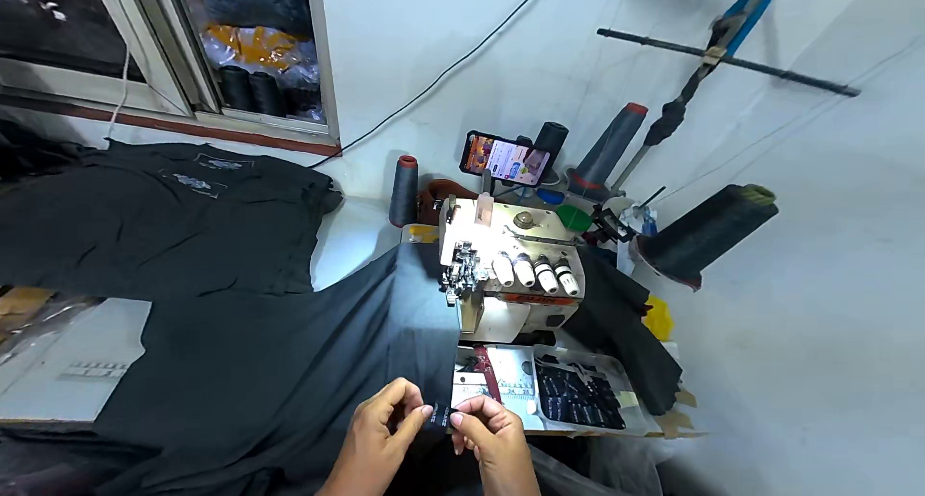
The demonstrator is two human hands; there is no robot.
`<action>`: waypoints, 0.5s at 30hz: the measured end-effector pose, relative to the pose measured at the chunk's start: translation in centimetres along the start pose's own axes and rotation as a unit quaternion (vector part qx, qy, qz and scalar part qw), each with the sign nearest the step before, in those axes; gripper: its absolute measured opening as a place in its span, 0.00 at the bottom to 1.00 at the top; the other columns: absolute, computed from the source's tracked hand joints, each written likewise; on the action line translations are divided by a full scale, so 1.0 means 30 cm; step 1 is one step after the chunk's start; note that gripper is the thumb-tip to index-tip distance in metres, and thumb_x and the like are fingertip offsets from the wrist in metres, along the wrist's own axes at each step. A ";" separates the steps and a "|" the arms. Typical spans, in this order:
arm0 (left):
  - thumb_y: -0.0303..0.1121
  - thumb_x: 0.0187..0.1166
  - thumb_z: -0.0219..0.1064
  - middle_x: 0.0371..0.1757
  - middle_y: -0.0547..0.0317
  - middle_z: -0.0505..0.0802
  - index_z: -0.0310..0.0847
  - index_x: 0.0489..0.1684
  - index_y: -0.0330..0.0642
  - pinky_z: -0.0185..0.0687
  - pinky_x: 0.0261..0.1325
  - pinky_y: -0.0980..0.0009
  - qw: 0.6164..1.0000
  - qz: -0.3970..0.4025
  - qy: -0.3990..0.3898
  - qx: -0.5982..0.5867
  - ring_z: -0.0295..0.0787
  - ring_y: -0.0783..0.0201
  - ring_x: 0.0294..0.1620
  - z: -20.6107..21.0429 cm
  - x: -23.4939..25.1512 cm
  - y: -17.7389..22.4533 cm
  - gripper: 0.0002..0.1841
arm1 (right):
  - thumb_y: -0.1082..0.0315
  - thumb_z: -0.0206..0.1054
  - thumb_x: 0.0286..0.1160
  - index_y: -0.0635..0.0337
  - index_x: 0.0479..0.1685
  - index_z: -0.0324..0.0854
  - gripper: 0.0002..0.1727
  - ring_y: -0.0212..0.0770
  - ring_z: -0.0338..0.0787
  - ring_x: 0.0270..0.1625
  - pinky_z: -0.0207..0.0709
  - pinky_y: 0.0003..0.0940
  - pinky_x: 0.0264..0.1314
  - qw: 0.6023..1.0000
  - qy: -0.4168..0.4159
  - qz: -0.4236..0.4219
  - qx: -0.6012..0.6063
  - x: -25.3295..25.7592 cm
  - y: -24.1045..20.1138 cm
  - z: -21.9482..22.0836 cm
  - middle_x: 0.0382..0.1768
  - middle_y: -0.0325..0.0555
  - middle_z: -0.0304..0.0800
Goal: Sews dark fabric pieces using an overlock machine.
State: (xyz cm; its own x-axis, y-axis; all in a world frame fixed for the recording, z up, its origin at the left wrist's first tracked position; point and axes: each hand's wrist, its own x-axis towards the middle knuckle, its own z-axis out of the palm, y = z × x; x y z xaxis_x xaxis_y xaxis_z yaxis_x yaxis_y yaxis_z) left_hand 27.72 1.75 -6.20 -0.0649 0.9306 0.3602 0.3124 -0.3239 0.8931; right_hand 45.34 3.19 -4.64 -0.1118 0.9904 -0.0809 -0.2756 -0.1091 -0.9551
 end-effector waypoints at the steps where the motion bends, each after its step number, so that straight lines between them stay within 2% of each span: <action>1: 0.36 0.77 0.69 0.32 0.68 0.90 0.87 0.38 0.43 0.80 0.34 0.83 1.000 -0.002 0.001 -0.005 0.84 0.79 0.30 0.004 -0.002 0.005 0.07 | 0.83 0.67 0.67 0.70 0.34 0.86 0.03 0.32 0.87 0.24 0.85 0.26 0.30 1.000 0.011 -0.001 0.006 -0.001 0.001 0.004 0.25 0.46 0.90; 3: 0.31 0.77 0.69 0.37 0.65 0.95 0.90 0.43 0.41 0.90 0.41 0.79 0.999 -0.028 -0.012 -0.036 0.92 0.76 0.35 0.011 -0.007 0.018 0.06 | 0.84 0.67 0.68 0.70 0.34 0.86 0.04 0.32 0.89 0.24 0.86 0.26 0.31 1.000 0.019 -0.010 0.008 -0.007 0.005 0.010 0.26 0.46 0.90; 5: 0.29 0.76 0.70 0.42 0.63 0.96 0.90 0.50 0.38 0.92 0.48 0.76 0.994 -0.067 -0.028 -0.082 0.95 0.72 0.40 0.015 -0.006 0.026 0.10 | 0.84 0.67 0.67 0.70 0.34 0.86 0.04 0.32 0.90 0.25 0.87 0.26 0.31 1.000 0.015 -0.023 -0.002 -0.015 0.012 0.015 0.26 0.45 0.91; 9: 0.25 0.74 0.70 0.40 0.60 0.97 0.91 0.49 0.35 0.93 0.46 0.74 0.981 -0.115 -0.046 -0.150 0.95 0.70 0.37 0.021 -0.003 0.042 0.10 | 0.85 0.68 0.66 0.70 0.35 0.87 0.05 0.30 0.90 0.25 0.87 0.24 0.30 0.998 0.012 -0.057 -0.020 -0.024 0.022 0.020 0.26 0.44 0.92; 15: 0.23 0.74 0.69 0.37 0.60 0.97 0.91 0.46 0.35 0.94 0.45 0.73 0.976 -0.122 -0.043 -0.178 0.95 0.69 0.35 0.029 -0.005 0.052 0.08 | 0.84 0.69 0.65 0.70 0.36 0.89 0.05 0.27 0.88 0.26 0.85 0.21 0.30 0.994 0.011 -0.100 -0.048 -0.024 0.036 0.016 0.29 0.43 0.92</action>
State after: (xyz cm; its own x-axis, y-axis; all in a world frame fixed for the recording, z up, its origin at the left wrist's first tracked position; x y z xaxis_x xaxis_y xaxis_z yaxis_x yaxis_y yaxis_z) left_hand 29.03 1.25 -5.07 -0.0124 0.9933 0.1152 -0.0516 -0.1157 0.9919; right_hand 44.66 2.32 -5.46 -0.0427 0.9932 0.1083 -0.1979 0.0978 -0.9753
